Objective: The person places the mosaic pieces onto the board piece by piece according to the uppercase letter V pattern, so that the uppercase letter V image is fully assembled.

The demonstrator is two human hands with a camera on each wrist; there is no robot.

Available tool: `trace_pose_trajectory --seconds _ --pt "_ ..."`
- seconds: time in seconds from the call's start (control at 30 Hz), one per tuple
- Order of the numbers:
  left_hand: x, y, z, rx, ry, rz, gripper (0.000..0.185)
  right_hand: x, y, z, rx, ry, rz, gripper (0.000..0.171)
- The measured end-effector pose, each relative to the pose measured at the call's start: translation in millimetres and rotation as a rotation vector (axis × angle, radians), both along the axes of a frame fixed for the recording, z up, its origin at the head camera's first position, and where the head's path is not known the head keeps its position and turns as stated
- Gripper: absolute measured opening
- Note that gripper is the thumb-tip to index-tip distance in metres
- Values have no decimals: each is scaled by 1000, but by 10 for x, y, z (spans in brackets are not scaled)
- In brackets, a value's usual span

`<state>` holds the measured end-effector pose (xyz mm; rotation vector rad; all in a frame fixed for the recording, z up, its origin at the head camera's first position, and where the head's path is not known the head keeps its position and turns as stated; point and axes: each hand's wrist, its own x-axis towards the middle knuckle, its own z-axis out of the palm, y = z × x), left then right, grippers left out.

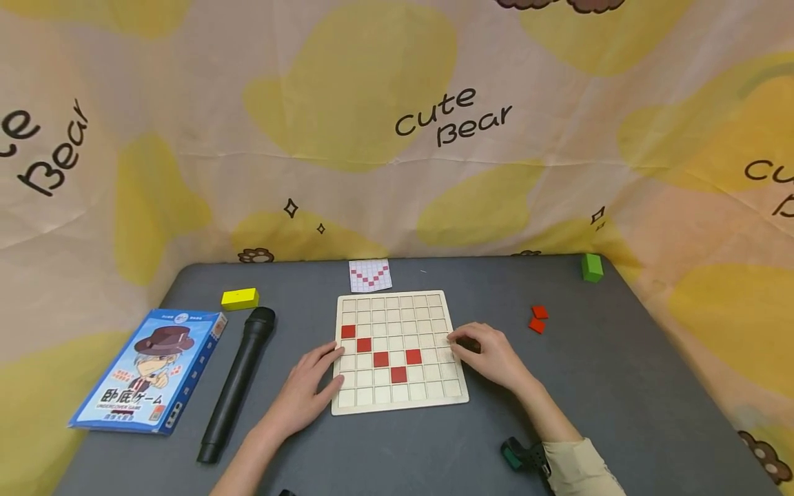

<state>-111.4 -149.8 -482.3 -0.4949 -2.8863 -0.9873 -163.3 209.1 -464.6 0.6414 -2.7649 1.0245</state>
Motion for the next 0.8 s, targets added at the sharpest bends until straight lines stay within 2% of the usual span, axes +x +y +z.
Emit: trace_pose_trajectory --seconds 0.2,0.43,0.8 --pt "10 0 -3 12 10 -3 51 0 325 -10 -12 17 -128 15" --pt "7 -3 -14 8 6 -2 51 -2 736 16 -3 -21 -272 14" --pt "9 6 -17 0 1 9 52 -29 1191 19 65 -21 -404 17"
